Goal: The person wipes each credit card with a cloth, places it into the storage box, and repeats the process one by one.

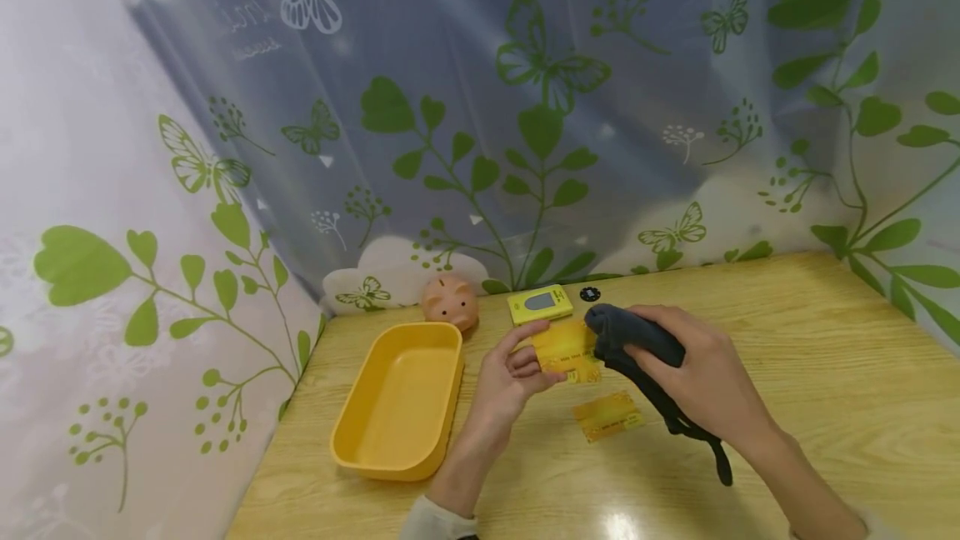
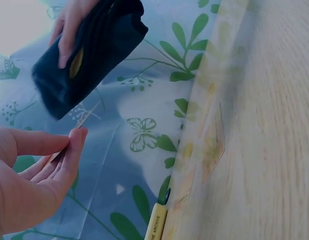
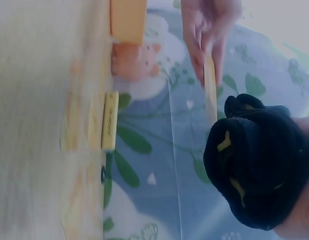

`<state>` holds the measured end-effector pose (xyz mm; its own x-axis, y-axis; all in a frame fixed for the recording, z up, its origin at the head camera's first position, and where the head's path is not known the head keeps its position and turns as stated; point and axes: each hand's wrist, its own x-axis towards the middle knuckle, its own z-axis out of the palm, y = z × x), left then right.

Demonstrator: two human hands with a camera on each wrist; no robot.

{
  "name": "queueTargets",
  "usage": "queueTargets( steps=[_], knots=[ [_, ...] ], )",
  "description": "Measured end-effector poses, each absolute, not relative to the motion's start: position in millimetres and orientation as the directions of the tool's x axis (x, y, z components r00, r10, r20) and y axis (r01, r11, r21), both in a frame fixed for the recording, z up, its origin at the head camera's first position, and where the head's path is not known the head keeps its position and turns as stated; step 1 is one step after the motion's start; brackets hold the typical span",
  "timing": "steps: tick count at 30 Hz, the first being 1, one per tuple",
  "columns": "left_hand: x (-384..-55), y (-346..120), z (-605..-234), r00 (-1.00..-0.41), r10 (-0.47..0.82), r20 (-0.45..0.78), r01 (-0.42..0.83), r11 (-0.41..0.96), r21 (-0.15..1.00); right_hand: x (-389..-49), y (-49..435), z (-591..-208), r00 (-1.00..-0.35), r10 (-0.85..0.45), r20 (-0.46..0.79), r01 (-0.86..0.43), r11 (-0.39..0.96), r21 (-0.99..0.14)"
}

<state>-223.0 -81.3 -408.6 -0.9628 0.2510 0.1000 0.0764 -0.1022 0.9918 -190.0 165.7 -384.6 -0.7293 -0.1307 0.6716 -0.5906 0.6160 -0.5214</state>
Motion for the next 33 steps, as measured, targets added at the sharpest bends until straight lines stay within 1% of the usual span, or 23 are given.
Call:
queueTargets(
  steps=[4, 10, 15, 24, 33],
  knots=[
    [-220.6, -77.6, -410.1, -0.953, 0.284, 0.102, 0.077, -0.098, 0.992, -186.4, 149.2, -390.1, -0.736, -0.175, 0.655, -0.614, 0.579, -0.536],
    [-217.5, -73.5, -414.6, -0.944, 0.314, 0.101, 0.074, -0.098, 0.992, -179.3, 132.5, -396.8, -0.768, -0.207, 0.606, -0.608, 0.534, -0.587],
    [-216.8, -72.2, -415.0, -0.946, 0.307, 0.104, 0.082, -0.083, 0.993, -177.2, 128.1, -398.1, -0.758, -0.212, 0.617, -0.622, 0.521, -0.585],
    [-214.4, -70.9, -413.7, -0.939, 0.320, 0.129, 0.117, -0.057, 0.991, -177.6, 122.9, -401.6, -0.761, -0.207, 0.615, -0.609, 0.556, -0.566],
    [-215.5, -69.1, -415.4, -0.941, 0.319, 0.108, 0.085, -0.085, 0.993, -180.4, 128.5, -399.8, -0.761, -0.187, 0.621, -0.592, 0.591, -0.548]
  ],
)
